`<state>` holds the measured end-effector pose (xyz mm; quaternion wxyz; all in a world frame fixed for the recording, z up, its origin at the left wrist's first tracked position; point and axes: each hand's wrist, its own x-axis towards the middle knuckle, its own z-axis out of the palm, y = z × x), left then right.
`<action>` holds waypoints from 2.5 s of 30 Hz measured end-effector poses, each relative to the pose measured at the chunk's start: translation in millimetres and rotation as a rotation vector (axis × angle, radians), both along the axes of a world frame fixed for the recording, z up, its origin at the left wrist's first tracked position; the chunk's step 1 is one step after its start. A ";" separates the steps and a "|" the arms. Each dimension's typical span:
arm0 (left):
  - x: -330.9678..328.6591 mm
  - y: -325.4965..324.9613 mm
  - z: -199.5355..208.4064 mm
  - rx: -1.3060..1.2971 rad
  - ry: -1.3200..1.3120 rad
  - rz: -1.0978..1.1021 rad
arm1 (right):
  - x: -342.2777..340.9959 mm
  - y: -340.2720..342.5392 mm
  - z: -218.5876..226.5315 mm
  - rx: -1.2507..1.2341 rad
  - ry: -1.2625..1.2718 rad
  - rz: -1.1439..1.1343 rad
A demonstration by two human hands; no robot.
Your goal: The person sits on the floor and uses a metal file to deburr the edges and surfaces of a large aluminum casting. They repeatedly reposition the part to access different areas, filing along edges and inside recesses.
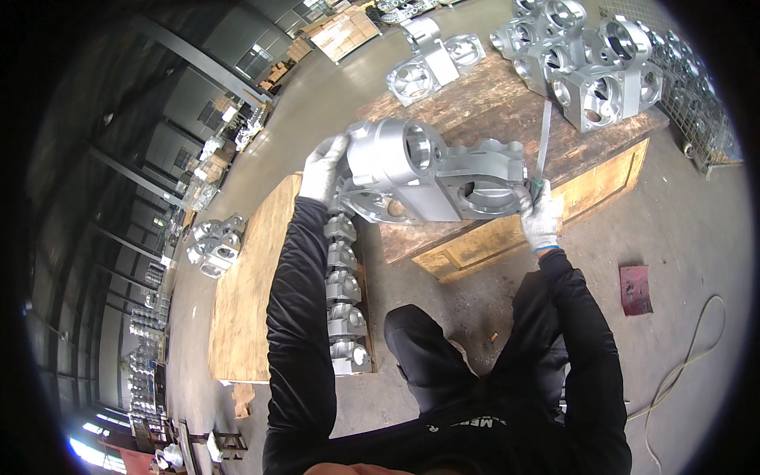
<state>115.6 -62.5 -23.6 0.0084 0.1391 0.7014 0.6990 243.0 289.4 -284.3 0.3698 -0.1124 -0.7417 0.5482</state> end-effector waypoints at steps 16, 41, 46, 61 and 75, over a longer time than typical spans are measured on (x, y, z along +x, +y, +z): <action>27.6 19.8 -39.8 0.124 -0.002 0.143 | 32.4 -41.9 249.3 0.748 0.379 0.273; 49.0 54.6 -70.4 0.066 0.296 0.336 | -46.4 -188.0 403.3 1.728 -0.364 0.534; 45.7 49.0 -75.2 0.041 0.338 0.337 | -67.4 -176.1 398.7 1.731 -0.617 0.405; 86.0 22.7 -103.3 0.039 0.392 0.332 | -62.0 -188.7 401.7 1.918 -0.365 0.507; 92.3 18.4 -107.8 0.229 0.212 0.445 | -31.0 -198.0 408.1 1.878 -0.492 0.223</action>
